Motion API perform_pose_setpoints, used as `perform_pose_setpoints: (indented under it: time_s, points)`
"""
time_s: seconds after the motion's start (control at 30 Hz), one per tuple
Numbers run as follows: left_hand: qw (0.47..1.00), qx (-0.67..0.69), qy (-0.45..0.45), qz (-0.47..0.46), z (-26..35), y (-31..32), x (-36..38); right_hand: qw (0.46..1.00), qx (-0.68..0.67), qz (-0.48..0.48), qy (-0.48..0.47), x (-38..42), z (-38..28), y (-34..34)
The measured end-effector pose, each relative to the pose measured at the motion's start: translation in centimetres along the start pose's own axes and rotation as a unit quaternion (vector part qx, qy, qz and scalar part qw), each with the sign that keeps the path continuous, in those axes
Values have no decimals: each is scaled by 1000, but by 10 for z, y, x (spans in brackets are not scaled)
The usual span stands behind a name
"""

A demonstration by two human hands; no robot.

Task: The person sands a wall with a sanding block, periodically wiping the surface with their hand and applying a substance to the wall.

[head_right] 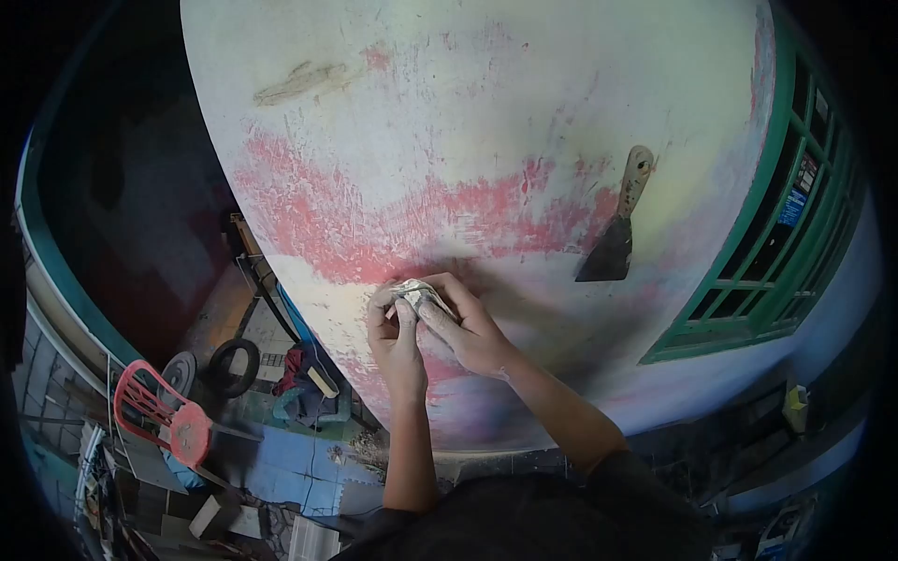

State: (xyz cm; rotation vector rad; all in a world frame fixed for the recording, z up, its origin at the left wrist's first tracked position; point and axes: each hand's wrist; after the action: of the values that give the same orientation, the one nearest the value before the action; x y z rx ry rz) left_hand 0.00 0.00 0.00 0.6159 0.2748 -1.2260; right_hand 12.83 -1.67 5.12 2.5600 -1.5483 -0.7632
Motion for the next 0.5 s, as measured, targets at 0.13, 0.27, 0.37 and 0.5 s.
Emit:
perform_pose_setpoints:
  time_s: [0.13,0.27,0.37,0.5]
  points:
    - [967,-193,117,118,29,-10,-33,794,449,31,-408,-28,-52,1]
    - [905,-301,212,215,45,-22,-86,497,651,199,-538,-53,-136,-12]
    - [856,-357,283,244,55,-27,-120,428,702,213,-528,-76,-162,-20]
    - [834,-361,321,267,46,-29,-147,413,719,172,-532,-101,-131,-5]
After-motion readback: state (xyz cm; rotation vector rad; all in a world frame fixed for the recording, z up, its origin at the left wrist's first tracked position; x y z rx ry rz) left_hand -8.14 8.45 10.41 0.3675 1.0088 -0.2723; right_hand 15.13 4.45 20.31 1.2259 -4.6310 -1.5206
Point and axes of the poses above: each hand's wrist, its own x-axis away from the middle knuckle, its own y-axis out of the palm, z = x × y, and after that the axes turned 15 degrees about -x, right-handed
